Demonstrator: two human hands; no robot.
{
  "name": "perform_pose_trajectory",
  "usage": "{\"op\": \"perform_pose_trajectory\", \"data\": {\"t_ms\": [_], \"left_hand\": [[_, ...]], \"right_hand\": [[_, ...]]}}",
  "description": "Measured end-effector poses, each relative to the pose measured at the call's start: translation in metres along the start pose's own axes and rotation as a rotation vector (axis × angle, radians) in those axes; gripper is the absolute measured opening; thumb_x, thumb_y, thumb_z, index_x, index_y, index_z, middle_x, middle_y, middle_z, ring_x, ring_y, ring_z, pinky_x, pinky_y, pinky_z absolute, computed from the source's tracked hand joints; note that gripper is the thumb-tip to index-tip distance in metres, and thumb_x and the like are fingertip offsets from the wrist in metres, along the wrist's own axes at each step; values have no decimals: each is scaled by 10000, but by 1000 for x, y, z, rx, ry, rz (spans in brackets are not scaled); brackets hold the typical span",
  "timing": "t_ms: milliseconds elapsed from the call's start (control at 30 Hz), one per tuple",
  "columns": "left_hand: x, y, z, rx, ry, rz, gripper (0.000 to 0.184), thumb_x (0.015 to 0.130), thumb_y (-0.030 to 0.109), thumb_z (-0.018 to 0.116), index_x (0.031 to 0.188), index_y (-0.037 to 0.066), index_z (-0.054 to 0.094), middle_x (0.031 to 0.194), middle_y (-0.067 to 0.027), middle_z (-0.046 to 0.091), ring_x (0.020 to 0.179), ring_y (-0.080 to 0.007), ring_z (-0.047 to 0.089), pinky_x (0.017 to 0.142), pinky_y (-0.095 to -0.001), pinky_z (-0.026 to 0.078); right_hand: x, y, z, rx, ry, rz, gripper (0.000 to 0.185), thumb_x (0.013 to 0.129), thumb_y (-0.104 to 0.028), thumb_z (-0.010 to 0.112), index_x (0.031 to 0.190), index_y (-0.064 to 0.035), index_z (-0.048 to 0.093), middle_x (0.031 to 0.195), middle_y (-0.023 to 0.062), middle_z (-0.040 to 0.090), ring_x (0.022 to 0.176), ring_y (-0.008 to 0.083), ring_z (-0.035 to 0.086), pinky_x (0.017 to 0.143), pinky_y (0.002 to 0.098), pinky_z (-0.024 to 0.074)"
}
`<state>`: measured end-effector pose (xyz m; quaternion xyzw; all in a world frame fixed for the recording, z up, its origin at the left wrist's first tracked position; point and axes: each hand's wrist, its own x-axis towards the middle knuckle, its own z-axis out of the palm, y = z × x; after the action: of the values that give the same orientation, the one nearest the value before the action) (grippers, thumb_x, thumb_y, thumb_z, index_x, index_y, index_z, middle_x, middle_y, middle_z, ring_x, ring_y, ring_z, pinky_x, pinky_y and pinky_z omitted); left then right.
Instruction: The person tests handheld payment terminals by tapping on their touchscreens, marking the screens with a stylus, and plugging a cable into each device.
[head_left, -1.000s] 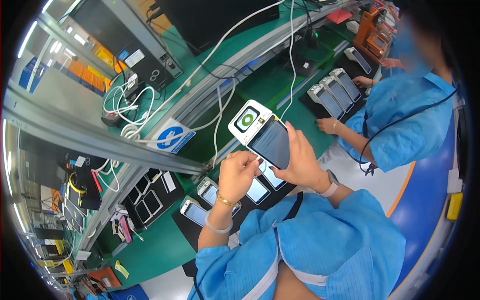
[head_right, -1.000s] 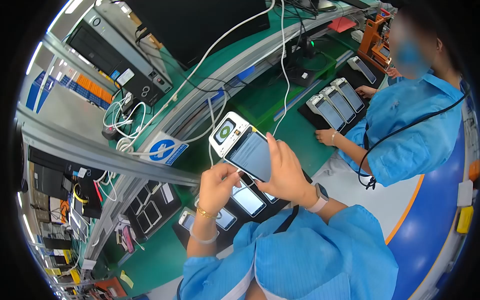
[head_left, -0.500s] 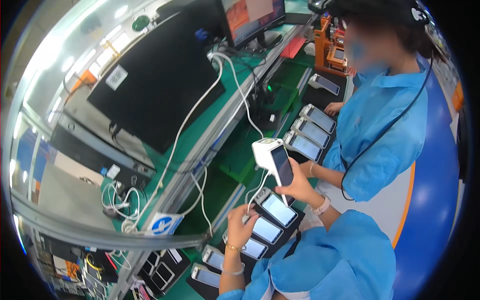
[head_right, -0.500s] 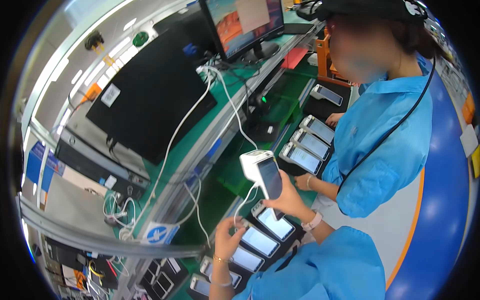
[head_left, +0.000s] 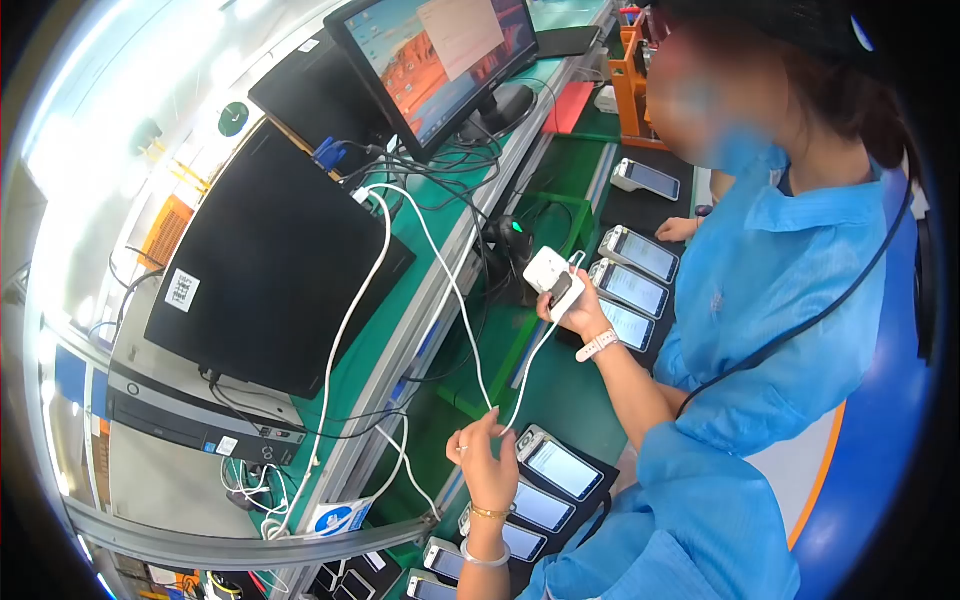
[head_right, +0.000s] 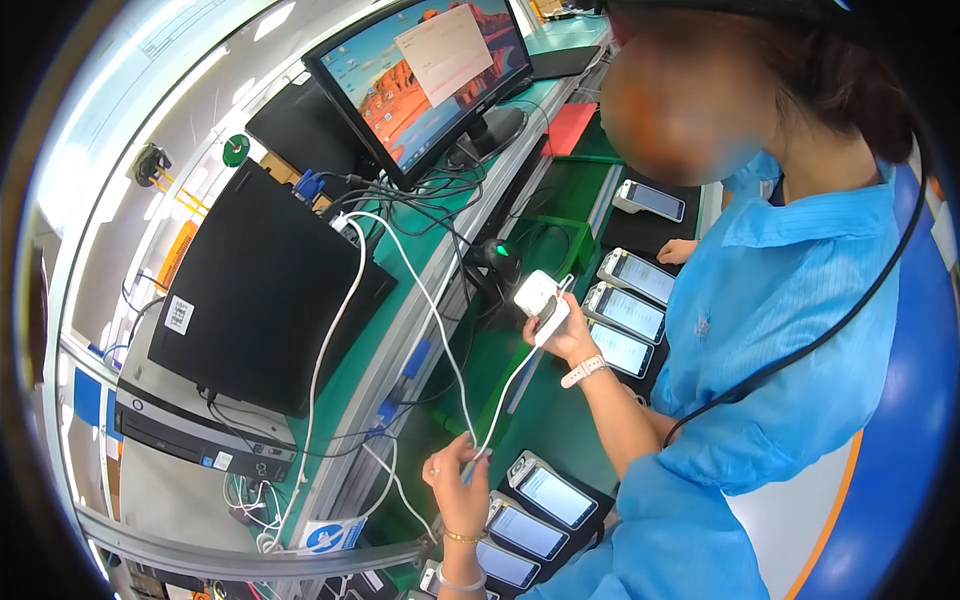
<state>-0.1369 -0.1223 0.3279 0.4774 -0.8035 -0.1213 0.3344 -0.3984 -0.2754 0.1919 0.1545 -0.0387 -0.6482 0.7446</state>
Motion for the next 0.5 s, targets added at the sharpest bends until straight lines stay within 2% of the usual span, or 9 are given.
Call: {"op": "perform_pose_trajectory", "data": {"t_ms": [100,167,200,500], "left_hand": [[3,1,6,2,-9,-4,400,731,14,688,1113,77,587,852,-3,647,938,-183,570,975,-421,277],[5,4,8,3,-17,-10,397,733,13,684,1113,78,588,860,-3,652,946,-183,570,982,-426,272],[6,5,8,3,-23,-15,393,736,11,679,1113,79,588,867,-3,656,955,-182,570,988,-432,267],[6,9,7,8,-17,-4,383,739,7,666,1108,78,591,903,-18,659,944,-185,580,1010,-450,246]], "right_hand": [[12,-3,0,75,14,33,315,732,-325,638,968,-126,573,919,83,547,752,233,455,677,380,422],[15,-3,0,57,-22,-18,450,706,-336,673,1032,-54,545,951,143,535,769,250,441,684,368,427],[16,-6,1,113,4,39,323,734,-313,642,982,-125,558,928,86,532,757,232,446,679,388,418],[17,-9,6,110,19,5,271,745,-311,630,927,-123,562,871,93,536,731,248,453,644,403,417]]}}
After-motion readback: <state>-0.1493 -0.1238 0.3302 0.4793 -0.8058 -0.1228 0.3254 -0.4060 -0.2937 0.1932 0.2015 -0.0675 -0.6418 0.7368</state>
